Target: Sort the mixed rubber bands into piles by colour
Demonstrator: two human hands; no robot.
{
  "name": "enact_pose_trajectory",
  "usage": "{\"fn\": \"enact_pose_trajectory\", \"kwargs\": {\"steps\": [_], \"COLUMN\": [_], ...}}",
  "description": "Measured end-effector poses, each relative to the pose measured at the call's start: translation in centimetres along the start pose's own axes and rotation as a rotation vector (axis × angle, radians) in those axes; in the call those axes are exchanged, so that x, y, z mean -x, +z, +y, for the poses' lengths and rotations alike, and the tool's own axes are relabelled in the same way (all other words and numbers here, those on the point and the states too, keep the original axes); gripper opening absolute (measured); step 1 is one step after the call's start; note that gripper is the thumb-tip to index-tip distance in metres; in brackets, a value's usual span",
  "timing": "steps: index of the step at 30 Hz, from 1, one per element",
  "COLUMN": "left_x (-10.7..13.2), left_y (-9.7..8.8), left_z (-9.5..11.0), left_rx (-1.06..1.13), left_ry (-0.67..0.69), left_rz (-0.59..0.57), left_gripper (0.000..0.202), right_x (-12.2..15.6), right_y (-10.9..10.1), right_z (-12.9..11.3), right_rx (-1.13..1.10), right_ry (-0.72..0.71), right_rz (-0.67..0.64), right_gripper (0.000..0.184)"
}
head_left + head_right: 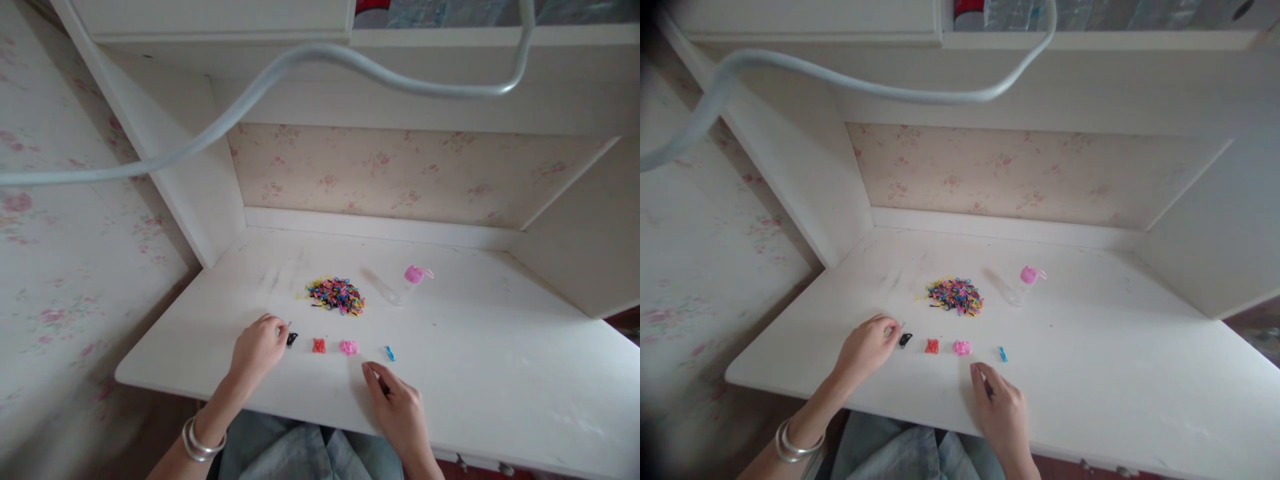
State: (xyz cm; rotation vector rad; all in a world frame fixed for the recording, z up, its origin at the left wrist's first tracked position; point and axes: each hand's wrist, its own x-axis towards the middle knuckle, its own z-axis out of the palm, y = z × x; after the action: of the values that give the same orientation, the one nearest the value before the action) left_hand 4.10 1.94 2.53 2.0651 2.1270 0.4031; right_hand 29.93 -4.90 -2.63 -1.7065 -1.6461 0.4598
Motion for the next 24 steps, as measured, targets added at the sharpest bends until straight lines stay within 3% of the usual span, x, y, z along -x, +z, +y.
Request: {"fn": "enact_pose_trajectory", "kwargs": {"steps": [5,18,24], "left_x": [1.2,1.3,1.8], "left_y": [0.7,1.0,0.5], "left_z": [-0.2,-0.4,-0.8], "left_rx": [-0.034,0.001,0.044], "left_ry": [-0.039,-0.011,0.017], "left_rz": [-0.04,-0.125,-0.031], "left_gripper": [0.024,0.028,0.026], "right_x": [0.1,0.1,0.0], "right_y": [0.1,0.1,0.1], "right_z": [0.0,-0.1,0.0], "right_rx": [0.013,0.013,0.008], "right_ry": [-0.001,-0.003,-0.003], "right_rz": [0.016,0.005,0.012], "right_gripper": [0.038,0.036,0.035]}}
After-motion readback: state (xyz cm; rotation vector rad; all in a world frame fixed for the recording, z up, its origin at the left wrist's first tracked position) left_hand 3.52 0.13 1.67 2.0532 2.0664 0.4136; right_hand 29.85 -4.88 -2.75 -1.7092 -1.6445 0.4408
